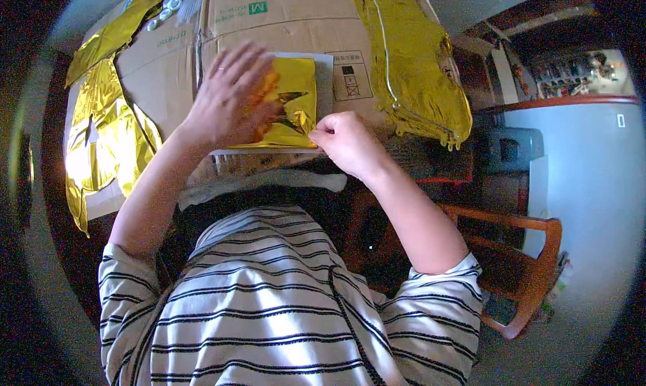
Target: Folding and organizing gold-colored foil balloons on a cardboard surface.
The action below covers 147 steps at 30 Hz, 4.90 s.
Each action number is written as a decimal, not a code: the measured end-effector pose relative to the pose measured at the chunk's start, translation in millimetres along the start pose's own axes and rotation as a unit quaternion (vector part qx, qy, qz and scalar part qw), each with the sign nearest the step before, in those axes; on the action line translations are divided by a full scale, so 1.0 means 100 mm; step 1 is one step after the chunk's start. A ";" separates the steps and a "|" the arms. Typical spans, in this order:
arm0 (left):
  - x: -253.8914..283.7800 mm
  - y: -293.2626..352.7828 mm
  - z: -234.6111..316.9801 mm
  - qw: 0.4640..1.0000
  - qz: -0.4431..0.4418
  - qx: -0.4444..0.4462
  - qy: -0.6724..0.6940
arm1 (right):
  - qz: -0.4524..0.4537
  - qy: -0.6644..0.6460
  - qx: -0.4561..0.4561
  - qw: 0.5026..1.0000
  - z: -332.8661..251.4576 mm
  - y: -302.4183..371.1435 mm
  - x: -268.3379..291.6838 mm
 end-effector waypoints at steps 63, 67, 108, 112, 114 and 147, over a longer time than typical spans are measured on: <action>0.40 0.57 -0.57 0.990 -0.072 0.066 0.098 | 0.150 0.202 0.229 0.940 -0.36 0.43 0.35; 0.23 0.52 -0.56 0.989 -0.092 0.064 0.092 | 0.156 0.191 0.235 0.940 -0.32 0.39 0.25; 0.41 0.72 -0.28 0.959 -0.031 0.163 0.228 | 0.233 -0.123 0.101 0.959 0.15 0.60 -0.22; 0.52 0.90 -0.25 0.950 -0.038 0.202 0.235 | 0.238 -0.135 0.063 0.960 0.23 0.61 -0.10; 0.54 0.99 -0.23 0.958 -0.036 0.193 0.211 | 0.255 -0.097 0.076 0.959 0.18 0.61 0.01; 0.55 1.07 -0.20 0.987 0.035 0.116 0.110 | 0.199 0.297 0.361 0.862 -0.54 0.53 -0.26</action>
Point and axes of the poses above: each hand's wrist, its own y-axis away from the middle knuckle, its own x-axis out of the back of the hand, z = x × y, the point moved 6 cm from there along -y, towards the middle knuckle, and after that the axes turned 3 degrees about x, right-handed, at the moved point
